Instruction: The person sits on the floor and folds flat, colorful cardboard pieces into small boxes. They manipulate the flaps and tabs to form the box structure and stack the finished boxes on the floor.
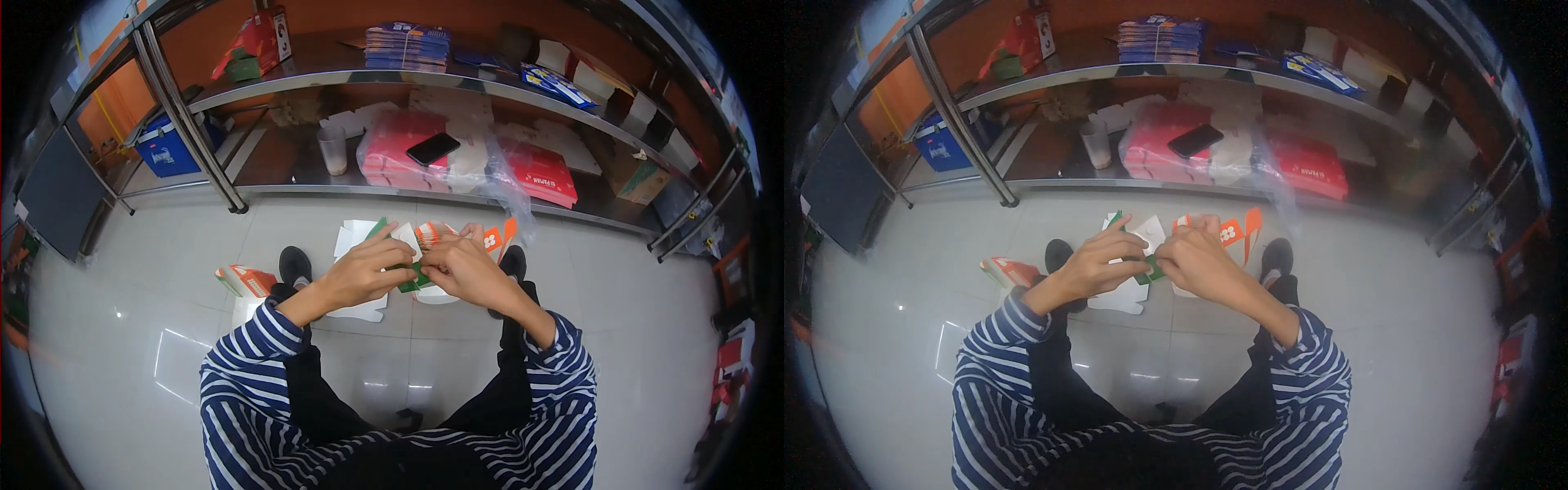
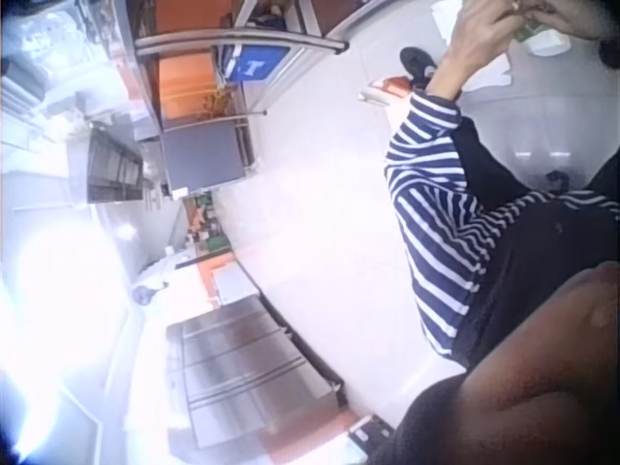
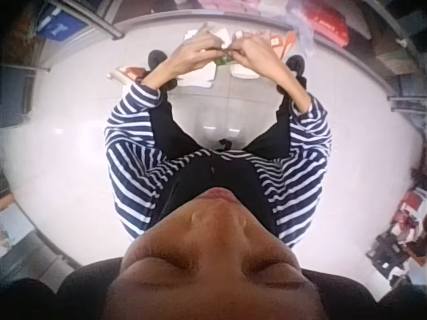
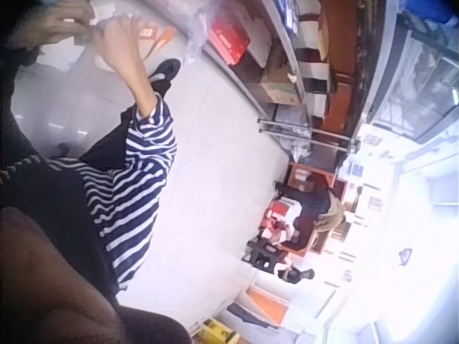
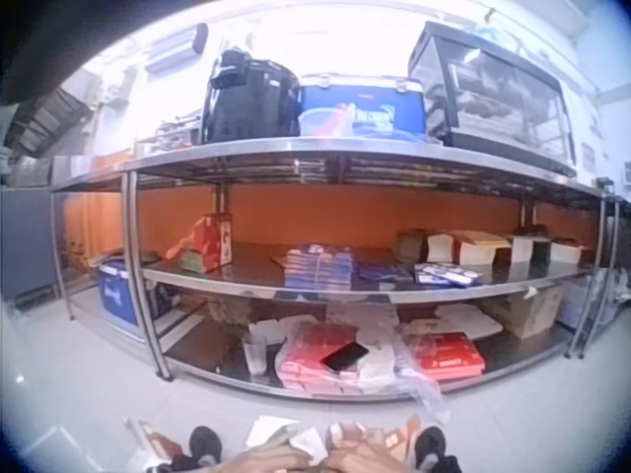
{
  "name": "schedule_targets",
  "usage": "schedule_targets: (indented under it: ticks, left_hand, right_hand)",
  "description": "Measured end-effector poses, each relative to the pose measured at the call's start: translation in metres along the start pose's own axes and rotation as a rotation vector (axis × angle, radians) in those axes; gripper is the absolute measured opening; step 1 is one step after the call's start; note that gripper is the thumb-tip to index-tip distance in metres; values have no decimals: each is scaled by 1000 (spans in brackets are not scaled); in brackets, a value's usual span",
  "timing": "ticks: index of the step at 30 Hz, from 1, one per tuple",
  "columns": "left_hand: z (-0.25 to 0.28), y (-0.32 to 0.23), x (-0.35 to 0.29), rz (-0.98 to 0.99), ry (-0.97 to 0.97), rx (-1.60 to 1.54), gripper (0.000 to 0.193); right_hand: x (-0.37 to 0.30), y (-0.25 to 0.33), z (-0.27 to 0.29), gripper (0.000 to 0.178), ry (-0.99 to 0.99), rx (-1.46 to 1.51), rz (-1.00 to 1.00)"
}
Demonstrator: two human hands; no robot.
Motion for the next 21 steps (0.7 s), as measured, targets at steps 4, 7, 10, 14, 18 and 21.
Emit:
schedule_targets:
  ticks: [4, 7, 10, 14, 18, 21]
  left_hand:
    - [0, 0, -1, -18, -26, 31, 26]
    - [0, 1, -2, -16, -37, 27, 26]
    - [-1, 3, -1, 15, -33, 10, 23]
    - [-4, 7, 1, 89, 11, -39, 18]
    - [-8, 10, 2, 135, 61, -76, 16]
    - [-12, 13, 0, 198, 52, -78, 13]
  right_hand:
    - [-1, 7, 7, 11, -125, 32, 45]
    - [-2, 10, 8, 10, -145, 16, 72]
    - [-2, 15, 9, 9, -141, -15, 109]
    - [-4, 17, 2, 7, -56, -109, 122]
    - [-4, 23, 0, 12, -37, -67, 135]
    - [-2, 22, -2, 18, -32, -56, 119]
Point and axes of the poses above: each hand's wrist, its own x-axis towards the middle knuckle, its own z-axis out of the back of the hand, y = z × x, the point moved 8 cm from there along x, towards the middle knuckle, and after that the axes turned 9 degrees about x, right-handed, at the moved point
